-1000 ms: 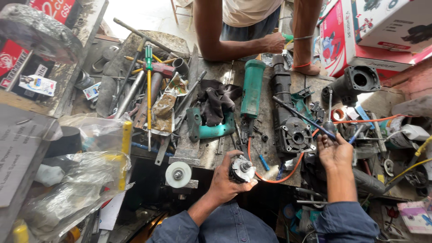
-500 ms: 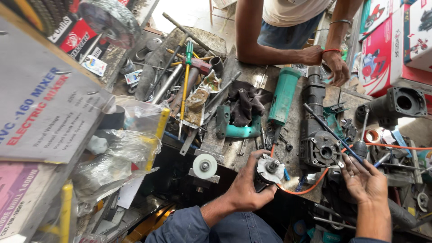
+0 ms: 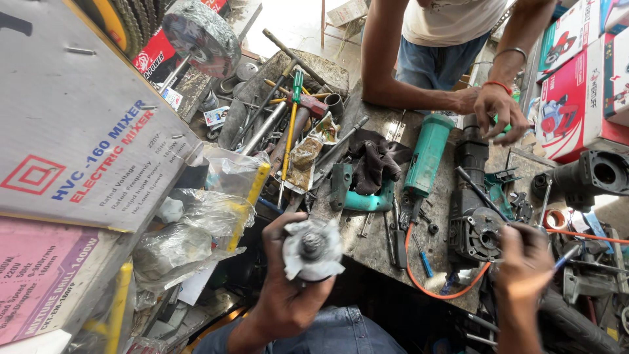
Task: The person repairs a power drill at a cluttered workbench. They hold the drill's motor armature, use a long T-handle tool to work on the chuck and shaft, manipulate the armature and gears by hand, and handle small parts while working over the disassembled drill body.
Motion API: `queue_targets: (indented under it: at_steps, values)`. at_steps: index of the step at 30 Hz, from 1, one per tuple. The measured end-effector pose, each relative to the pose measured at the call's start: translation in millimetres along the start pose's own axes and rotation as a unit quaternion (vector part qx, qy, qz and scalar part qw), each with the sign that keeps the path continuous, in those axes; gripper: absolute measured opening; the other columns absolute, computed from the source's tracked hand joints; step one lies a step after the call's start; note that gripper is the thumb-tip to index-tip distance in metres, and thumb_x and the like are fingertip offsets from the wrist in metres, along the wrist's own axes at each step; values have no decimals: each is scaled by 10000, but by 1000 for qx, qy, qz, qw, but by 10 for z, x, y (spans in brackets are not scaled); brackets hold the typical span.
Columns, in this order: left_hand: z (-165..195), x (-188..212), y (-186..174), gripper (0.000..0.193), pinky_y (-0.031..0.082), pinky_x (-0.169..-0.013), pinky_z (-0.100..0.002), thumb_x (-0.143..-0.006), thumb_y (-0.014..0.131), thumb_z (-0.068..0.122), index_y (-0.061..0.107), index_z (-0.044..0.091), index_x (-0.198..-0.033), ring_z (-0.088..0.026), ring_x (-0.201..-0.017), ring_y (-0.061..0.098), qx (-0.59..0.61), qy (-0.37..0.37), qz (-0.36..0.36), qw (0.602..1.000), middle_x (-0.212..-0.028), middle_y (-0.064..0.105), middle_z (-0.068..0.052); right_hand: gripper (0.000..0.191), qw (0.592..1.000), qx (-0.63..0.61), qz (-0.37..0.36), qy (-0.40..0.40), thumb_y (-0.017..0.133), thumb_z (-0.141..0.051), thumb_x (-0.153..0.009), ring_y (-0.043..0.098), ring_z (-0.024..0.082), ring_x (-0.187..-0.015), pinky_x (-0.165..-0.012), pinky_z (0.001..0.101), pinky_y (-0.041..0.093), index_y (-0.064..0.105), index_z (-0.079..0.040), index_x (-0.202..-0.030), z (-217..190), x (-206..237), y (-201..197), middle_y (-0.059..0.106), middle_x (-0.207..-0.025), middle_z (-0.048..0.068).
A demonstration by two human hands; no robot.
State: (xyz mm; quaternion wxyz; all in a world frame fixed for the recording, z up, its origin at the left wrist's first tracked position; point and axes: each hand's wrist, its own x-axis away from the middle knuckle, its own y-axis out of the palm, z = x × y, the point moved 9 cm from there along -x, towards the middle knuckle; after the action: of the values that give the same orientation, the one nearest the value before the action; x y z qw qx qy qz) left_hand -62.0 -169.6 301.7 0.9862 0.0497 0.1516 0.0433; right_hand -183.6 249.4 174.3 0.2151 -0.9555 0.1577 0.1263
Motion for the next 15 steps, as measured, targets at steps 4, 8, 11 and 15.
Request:
queue_targets:
  at_steps: [4,8,11,15]
  values:
    - [-96,187,-203,814,537,-857,-293,-809,666,-36,221,-6,-1489,-149,-920,644,43,-45,13,998,-1112,610,-121,152,977,-59,-195,-57,639,-102,-1036,624,130,-867,-779,270,510,701,11,-1117,-821,-297,1505,686,-947,92]
    - [-292,410,-351,786,555,-793,-288,-767,651,-28,277,-28,-1458,-143,-895,657,87,-98,16,991,-1050,635,-129,217,907,37,-308,-284,641,-89,-974,699,322,-1099,-936,378,542,703,-35,-1174,-1517,-560,2884,713,-1186,139]
    - [-356,561,-531,830,565,-770,-289,-753,746,47,289,-28,-1442,-146,-863,674,82,-100,25,991,-1025,654,-124,373,811,175,-392,-398,643,-102,-896,588,393,-1208,-1031,450,461,659,-64,-1267,-1538,-582,3700,637,-1307,161]
    - [-461,719,-766,807,548,-767,-287,-694,699,19,345,-29,-1417,-151,-839,672,64,-132,70,987,-968,658,-114,299,711,306,-450,-446,655,-233,-896,573,361,-1139,-976,460,462,646,-79,-1153,-1210,-652,4097,627,-1139,138]
